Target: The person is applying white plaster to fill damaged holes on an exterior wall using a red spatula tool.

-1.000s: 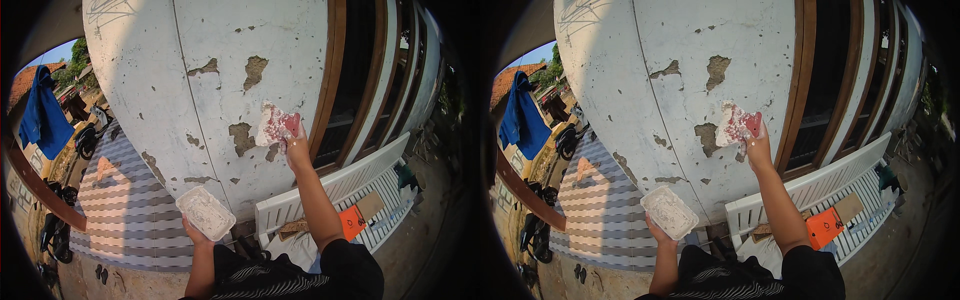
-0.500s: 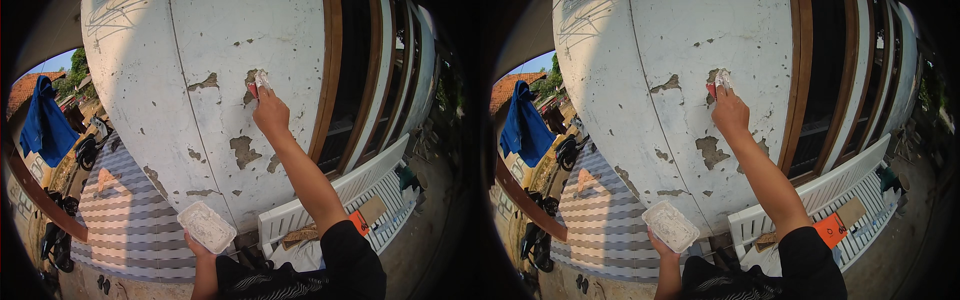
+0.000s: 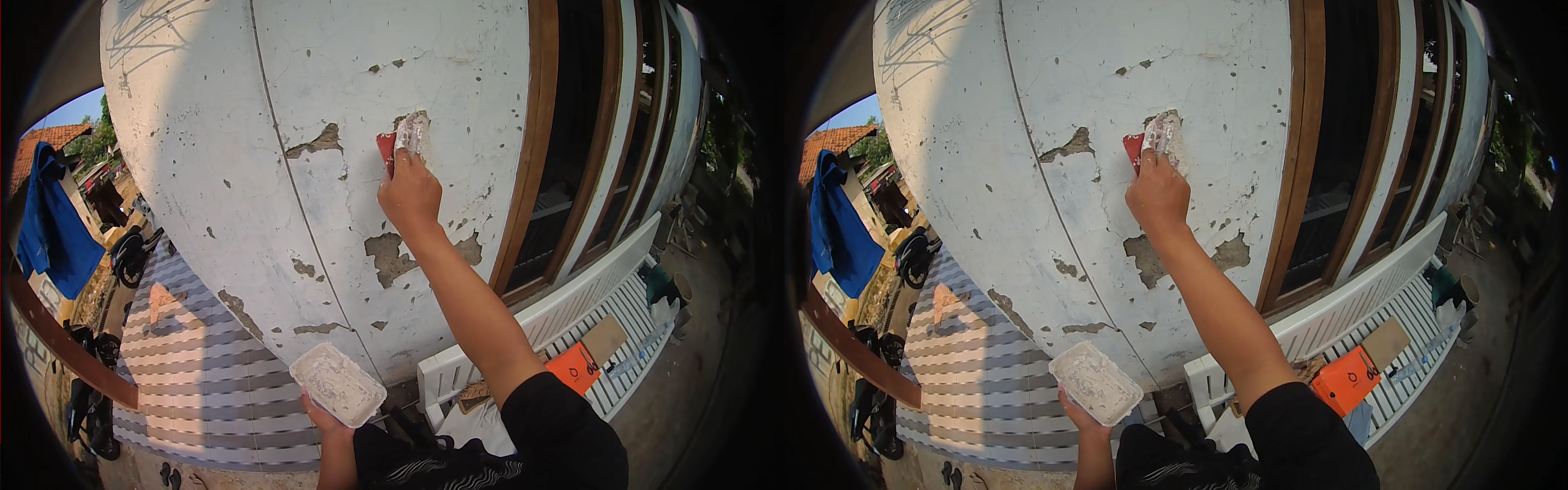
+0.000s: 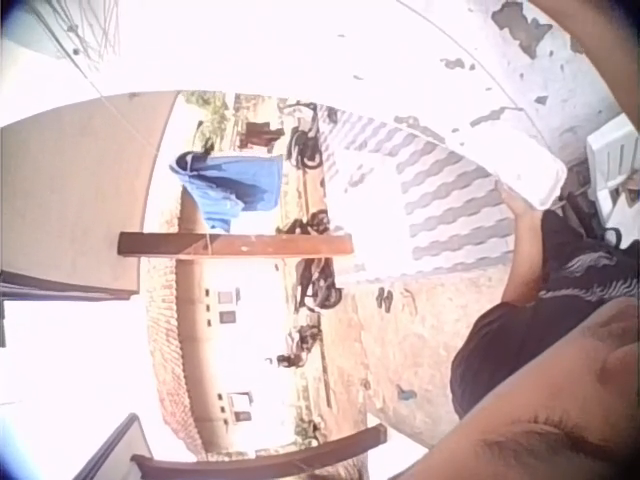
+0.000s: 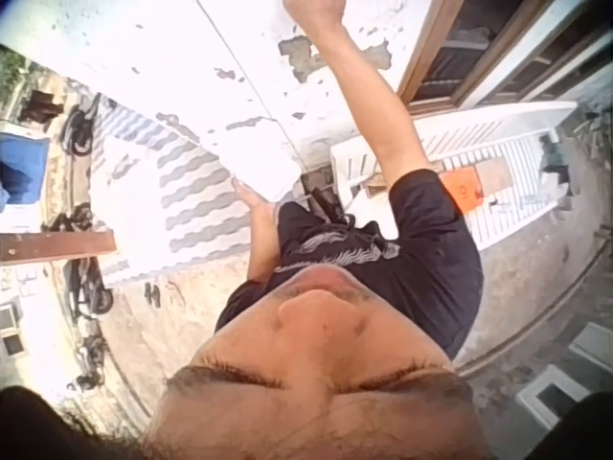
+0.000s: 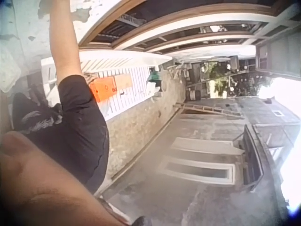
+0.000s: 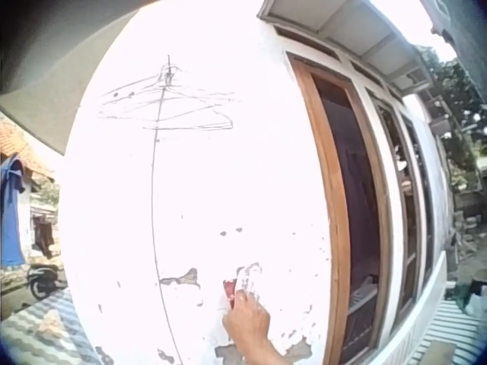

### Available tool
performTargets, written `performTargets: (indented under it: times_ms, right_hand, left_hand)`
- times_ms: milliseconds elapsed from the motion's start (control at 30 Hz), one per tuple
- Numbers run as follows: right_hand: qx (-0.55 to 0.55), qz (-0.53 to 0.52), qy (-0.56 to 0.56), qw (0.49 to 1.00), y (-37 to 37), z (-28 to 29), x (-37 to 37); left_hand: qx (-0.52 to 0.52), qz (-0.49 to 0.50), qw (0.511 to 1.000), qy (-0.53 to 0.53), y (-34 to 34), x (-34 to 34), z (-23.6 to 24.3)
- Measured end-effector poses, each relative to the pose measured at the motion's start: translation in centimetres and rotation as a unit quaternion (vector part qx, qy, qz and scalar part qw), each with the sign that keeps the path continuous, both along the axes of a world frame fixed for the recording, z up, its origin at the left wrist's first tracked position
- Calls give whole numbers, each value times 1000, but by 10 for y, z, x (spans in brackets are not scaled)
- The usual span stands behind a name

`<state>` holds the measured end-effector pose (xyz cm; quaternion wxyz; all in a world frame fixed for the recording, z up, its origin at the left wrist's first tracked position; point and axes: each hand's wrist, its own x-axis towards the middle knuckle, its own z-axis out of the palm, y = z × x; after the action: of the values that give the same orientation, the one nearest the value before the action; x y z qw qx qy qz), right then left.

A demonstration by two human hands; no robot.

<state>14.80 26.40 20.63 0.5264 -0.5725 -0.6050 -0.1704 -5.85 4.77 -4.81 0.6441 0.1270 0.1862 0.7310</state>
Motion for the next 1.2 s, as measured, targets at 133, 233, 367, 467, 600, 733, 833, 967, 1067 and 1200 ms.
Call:
performTargets:
  times_ms: [133,233,367,467,600,733,833,967,1067,1200]
  right_hand:
    - [-9,18,14,1000,5,4,-7]
    - [6,45,45,998,6,3,-8]
    - [-6,58,52,997,-3,7,2]
    - [-24,88,46,995,-7,13,10]
    - [-54,110,-8,992,-12,17,20]
    - [-66,127,-81,986,-16,17,39]
    - [-79,123,-144,979,-20,19,51]
    - [-95,130,-251,955,-29,20,67]
    - [-95,133,-293,942,-35,9,72]
    - [-24,117,-259,958,-40,-5,77]
  left_hand:
    - [-1,-8,1000,-15,8,4,-2]
    - [0,-7,1000,-16,8,12,3]
    - [-13,-7,1000,-12,10,21,7]
    - [-10,-20,1000,-20,11,26,7]
    - [16,-46,999,1,8,32,15]
    - [16,-45,999,12,6,38,18]
    - [28,-51,998,20,2,43,26]
    - [9,-41,999,30,-5,52,38]
    - [4,-37,998,44,-11,56,47]
    - [7,-27,999,40,-11,51,46]
